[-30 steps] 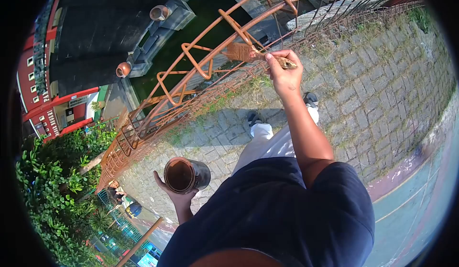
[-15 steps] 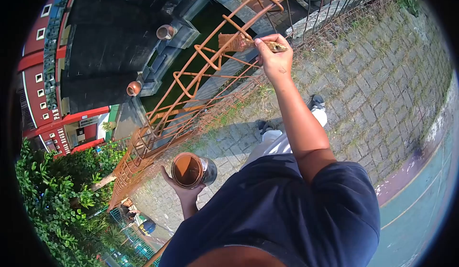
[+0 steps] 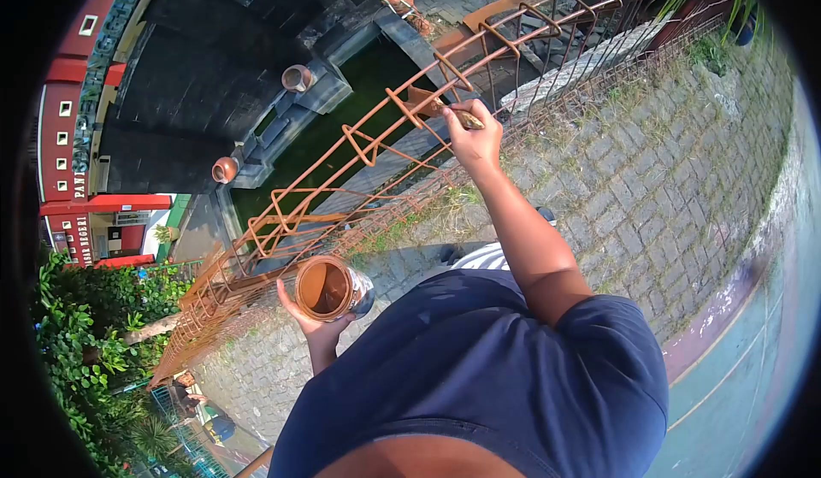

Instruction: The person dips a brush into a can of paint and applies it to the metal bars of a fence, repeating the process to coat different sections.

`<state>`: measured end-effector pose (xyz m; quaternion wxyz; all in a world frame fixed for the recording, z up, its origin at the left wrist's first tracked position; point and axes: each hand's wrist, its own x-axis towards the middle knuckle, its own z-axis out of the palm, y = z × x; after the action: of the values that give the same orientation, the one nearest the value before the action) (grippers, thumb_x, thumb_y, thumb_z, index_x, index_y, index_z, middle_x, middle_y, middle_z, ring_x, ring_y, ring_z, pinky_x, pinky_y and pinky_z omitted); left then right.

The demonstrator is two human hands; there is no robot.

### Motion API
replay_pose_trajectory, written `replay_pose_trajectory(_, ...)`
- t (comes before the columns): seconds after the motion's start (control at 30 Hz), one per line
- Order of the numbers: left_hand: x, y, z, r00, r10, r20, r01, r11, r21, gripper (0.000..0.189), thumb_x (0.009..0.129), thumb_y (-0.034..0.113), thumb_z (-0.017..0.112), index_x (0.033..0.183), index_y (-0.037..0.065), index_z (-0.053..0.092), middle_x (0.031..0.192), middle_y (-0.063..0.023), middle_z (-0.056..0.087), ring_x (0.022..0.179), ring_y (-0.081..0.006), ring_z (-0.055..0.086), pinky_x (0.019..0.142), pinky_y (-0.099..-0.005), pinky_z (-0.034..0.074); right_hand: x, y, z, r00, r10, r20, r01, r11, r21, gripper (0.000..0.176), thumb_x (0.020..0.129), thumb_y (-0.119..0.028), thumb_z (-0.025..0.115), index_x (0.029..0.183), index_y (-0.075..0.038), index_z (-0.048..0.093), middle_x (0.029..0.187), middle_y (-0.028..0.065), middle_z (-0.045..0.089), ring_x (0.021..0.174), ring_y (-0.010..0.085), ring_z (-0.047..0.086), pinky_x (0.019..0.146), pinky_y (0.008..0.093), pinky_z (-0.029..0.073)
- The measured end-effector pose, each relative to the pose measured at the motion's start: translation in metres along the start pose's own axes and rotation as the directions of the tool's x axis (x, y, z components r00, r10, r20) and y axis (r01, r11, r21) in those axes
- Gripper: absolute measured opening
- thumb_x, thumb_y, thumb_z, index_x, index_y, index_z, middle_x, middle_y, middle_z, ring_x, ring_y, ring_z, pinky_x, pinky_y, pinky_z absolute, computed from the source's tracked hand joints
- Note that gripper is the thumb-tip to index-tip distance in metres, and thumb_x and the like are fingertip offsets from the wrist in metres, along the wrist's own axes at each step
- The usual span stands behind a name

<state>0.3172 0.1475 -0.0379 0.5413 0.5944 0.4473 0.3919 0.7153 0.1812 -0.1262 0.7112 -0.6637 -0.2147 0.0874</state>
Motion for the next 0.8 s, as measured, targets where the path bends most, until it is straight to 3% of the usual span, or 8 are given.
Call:
replay_pose_trajectory(0.07,0.005,-0.001,0.001,1.0,0.008,-0.009,-0.008,0.999,-0.051,0.151,0.047,0.016,0.1,0.156,0.028,-0.004,0.144,-0.0151,0.045,0.13,-0.0328,0.052,0.106,-0.0521,0.048,-0.004,-0.007,0.0,0.964,-0.265,-0.007,0.261,0.957,-0.127,0.014,0.084,-0.011,0.079,0.088,-0.003,0.068,0.083,0.0033,0.069,0.076,0.0096,0.062,0.07,0.0267,0.05)
replay_pose_trajectory(0.2,0.018,-0.022,-0.008,0.991,0.135,0.022,-0.132,0.986,-0.098,0.154,0.044,0.025,0.101,0.156,0.024,-0.004,0.145,-0.0157,0.044,0.13,-0.0336,0.051,0.106,-0.0515,0.048,-0.017,0.011,-0.008,1.0,0.011,-0.009,-0.011,1.0,0.0,0.014,0.087,-0.006,0.076,0.095,-0.002,0.066,0.074,-0.0005,0.062,0.07,0.0138,0.061,0.07,0.026,0.051)
replay_pose_trajectory(0.23,0.021,-0.027,-0.009,0.986,0.162,0.03,-0.158,0.983,-0.09,0.154,0.044,0.026,0.101,0.156,0.024,-0.004,0.145,-0.0157,0.043,0.13,-0.0335,0.051,0.107,-0.0512,0.048,-0.021,0.003,-0.012,0.972,-0.236,0.007,0.234,0.962,-0.139,0.014,0.086,-0.005,0.076,0.095,-0.002,0.066,0.076,-0.0004,0.064,0.072,0.014,0.063,0.072,0.0265,0.051)
replay_pose_trajectory(0.4,0.033,-0.041,-0.032,0.968,0.241,0.072,-0.237,0.969,-0.068,0.152,0.046,0.028,0.101,0.156,0.023,-0.005,0.143,-0.0159,0.045,0.129,-0.0329,0.052,0.106,-0.0496,0.048,-0.039,-0.012,-0.038,0.941,-0.216,0.261,0.304,0.879,-0.367,0.012,0.085,-0.008,0.077,0.091,-0.002,0.068,0.083,0.0054,0.071,0.08,0.0101,0.065,0.075,0.0276,0.052)
replay_pose_trajectory(0.5,0.038,-0.05,-0.041,0.97,0.229,0.084,-0.215,0.965,-0.148,0.152,0.046,0.029,0.101,0.156,0.021,-0.004,0.14,-0.0161,0.048,0.126,-0.0321,0.054,0.106,-0.0492,0.048,-0.048,-0.035,-0.037,0.981,-0.07,0.179,0.141,0.897,-0.419,0.011,0.085,-0.007,0.076,0.09,-0.002,0.068,0.084,0.007,0.073,0.078,0.0098,0.064,0.076,0.0278,0.052)
replay_pose_trajectory(0.7,0.043,-0.064,-0.071,0.978,0.126,0.168,-0.087,0.972,-0.219,0.154,0.043,0.028,0.102,0.155,0.017,-0.002,0.137,-0.0156,0.05,0.125,-0.0311,0.055,0.105,-0.0482,0.049,-0.046,-0.013,-0.001,0.986,-0.167,0.014,0.163,0.94,-0.301,0.01,0.089,-0.01,0.075,0.095,-0.007,0.068,0.082,-0.0012,0.064,0.063,0.0068,0.056,0.054,0.023,0.045)
replay_pose_trajectory(0.77,0.044,-0.072,-0.086,0.973,0.121,0.196,-0.081,0.977,-0.199,0.154,0.042,0.027,0.102,0.155,0.015,-0.002,0.136,-0.0158,0.05,0.125,-0.031,0.055,0.105,-0.0477,0.049,-0.06,0.003,0.0,0.917,-0.395,0.053,0.378,0.823,-0.424,0.012,0.088,-0.011,0.076,0.096,-0.006,0.068,0.084,0.0,0.065,0.068,0.0092,0.058,0.059,0.0252,0.048)
replay_pose_trajectory(0.8,0.046,-0.078,-0.093,0.969,0.147,0.201,-0.112,0.978,-0.177,0.154,0.042,0.027,0.102,0.155,0.014,-0.001,0.136,-0.016,0.05,0.125,-0.0309,0.055,0.105,-0.0475,0.049,-0.07,0.011,-0.002,0.988,-0.151,-0.03,0.134,0.937,-0.323,0.013,0.086,-0.011,0.077,0.095,-0.005,0.069,0.086,0.0018,0.068,0.076,0.0105,0.061,0.068,0.0278,0.051)
